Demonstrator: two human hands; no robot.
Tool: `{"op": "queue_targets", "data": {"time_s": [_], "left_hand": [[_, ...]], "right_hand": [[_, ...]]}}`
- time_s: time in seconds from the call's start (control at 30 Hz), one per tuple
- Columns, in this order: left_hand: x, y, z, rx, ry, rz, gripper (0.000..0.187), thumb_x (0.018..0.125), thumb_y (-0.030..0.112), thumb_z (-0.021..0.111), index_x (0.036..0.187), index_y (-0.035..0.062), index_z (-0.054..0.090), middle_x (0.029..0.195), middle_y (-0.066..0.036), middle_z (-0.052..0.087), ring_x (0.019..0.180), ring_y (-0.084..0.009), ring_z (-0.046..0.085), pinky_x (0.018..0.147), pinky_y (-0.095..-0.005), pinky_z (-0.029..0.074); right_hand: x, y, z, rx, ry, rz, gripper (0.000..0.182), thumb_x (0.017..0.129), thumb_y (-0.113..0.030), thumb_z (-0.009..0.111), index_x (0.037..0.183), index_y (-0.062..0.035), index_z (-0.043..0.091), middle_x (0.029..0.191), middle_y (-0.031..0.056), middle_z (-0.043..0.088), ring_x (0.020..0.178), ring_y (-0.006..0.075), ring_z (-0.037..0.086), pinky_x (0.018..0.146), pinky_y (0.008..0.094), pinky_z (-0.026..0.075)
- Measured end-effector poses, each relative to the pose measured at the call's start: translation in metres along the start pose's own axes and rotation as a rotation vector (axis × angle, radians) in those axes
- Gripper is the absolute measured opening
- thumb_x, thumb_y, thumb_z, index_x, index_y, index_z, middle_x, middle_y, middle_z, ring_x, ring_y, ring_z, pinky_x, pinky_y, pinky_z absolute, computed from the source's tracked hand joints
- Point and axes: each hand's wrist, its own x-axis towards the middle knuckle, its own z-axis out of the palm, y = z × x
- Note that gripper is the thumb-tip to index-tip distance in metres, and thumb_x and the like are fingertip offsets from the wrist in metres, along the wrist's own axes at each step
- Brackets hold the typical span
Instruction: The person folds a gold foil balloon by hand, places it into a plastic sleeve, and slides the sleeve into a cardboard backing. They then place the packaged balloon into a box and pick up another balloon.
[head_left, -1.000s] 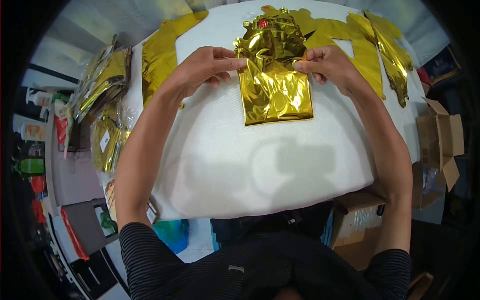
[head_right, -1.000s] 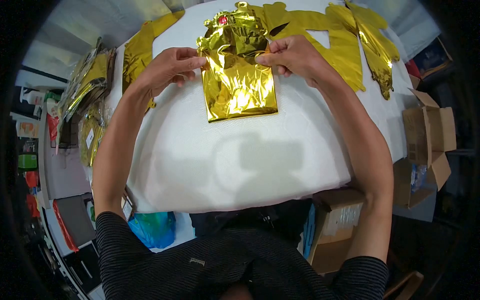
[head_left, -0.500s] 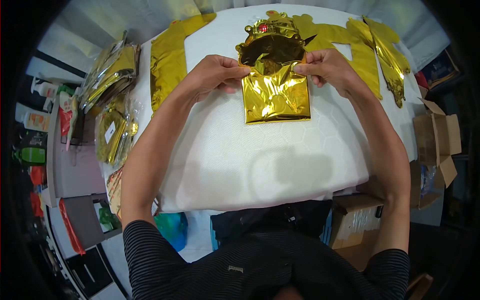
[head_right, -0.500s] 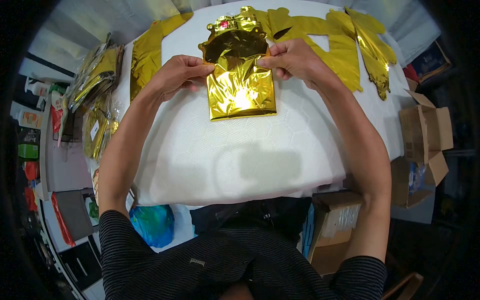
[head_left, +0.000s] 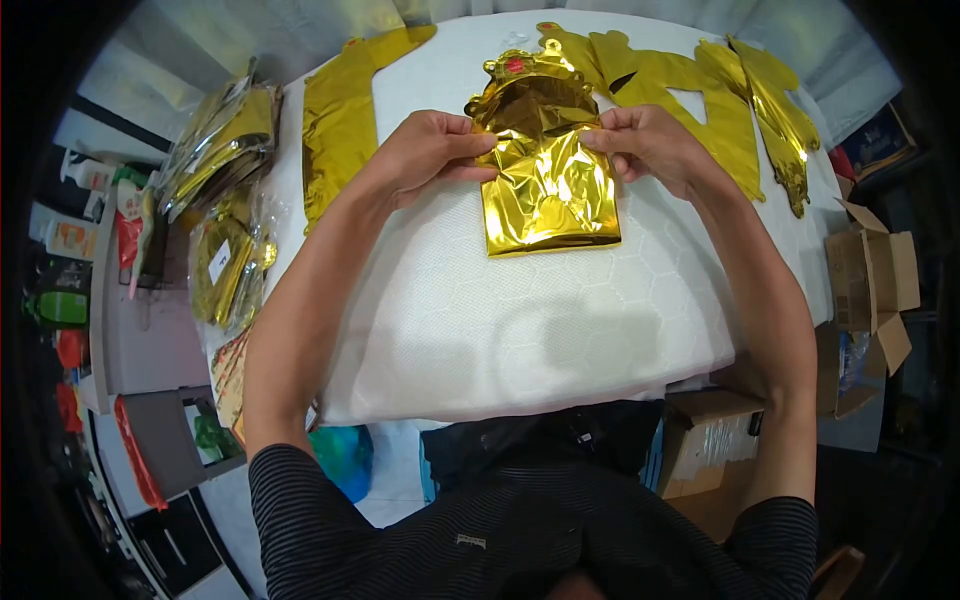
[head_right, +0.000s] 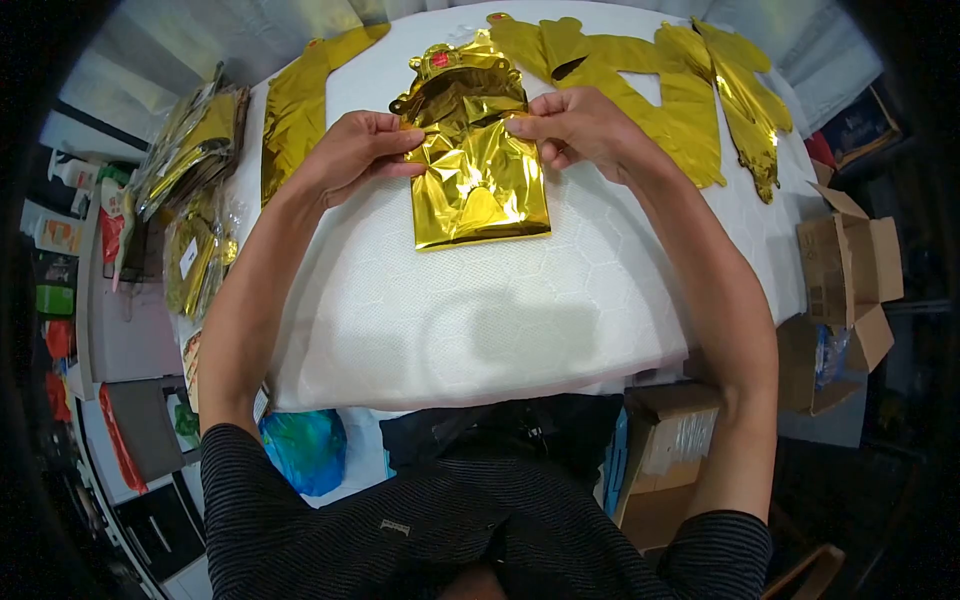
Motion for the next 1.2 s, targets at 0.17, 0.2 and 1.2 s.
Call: {"op": "queue_targets", "data": {"time_s": [0.17,0.2,1.2], "left_hand": [[-0.002,0.0,-0.005,0.002,0.006,0.037,0.018,0.102,0.012,0.069,0.104,-0.0059,0.07,0.099,-0.01,0.072,0.086,-0.0142,0.075,0.081,-0.0209,0.064],[-0.005,0.005,-0.003,0.019,0.028,0.061,0.017,0.102,0.01,0.069,0.104,-0.0066,0.071,0.099,-0.012,0.074,0.085,-0.015,0.075,0.08,-0.0224,0.064],[-0.182,-0.113,0.102,1.15,-0.018,1.087,0.036,0.081,0.006,0.073,0.117,0.0029,0.076,0.129,-0.016,0.069,0.125,-0.0351,0.065,0.104,-0.044,0.056]], "right_hand": [[0.004,0.003,-0.007,0.068,-0.05,-0.053,0.027,0.095,-0.029,0.08,0.081,-0.0097,0.068,0.065,-0.0032,0.062,0.055,0.0035,0.056,0.055,0.0216,0.049],[0.003,0.0,-0.006,0.07,-0.049,-0.096,0.026,0.095,-0.029,0.08,0.082,-0.0087,0.071,0.067,-0.0024,0.064,0.058,0.0041,0.058,0.057,0.0221,0.051],[-0.206,0.101,0.073,-0.805,0.263,-1.007,0.022,0.07,0.008,0.076,0.09,0.0002,0.074,0.099,0.0114,0.076,0.086,0.0303,0.073,0.075,0.036,0.062]]}}
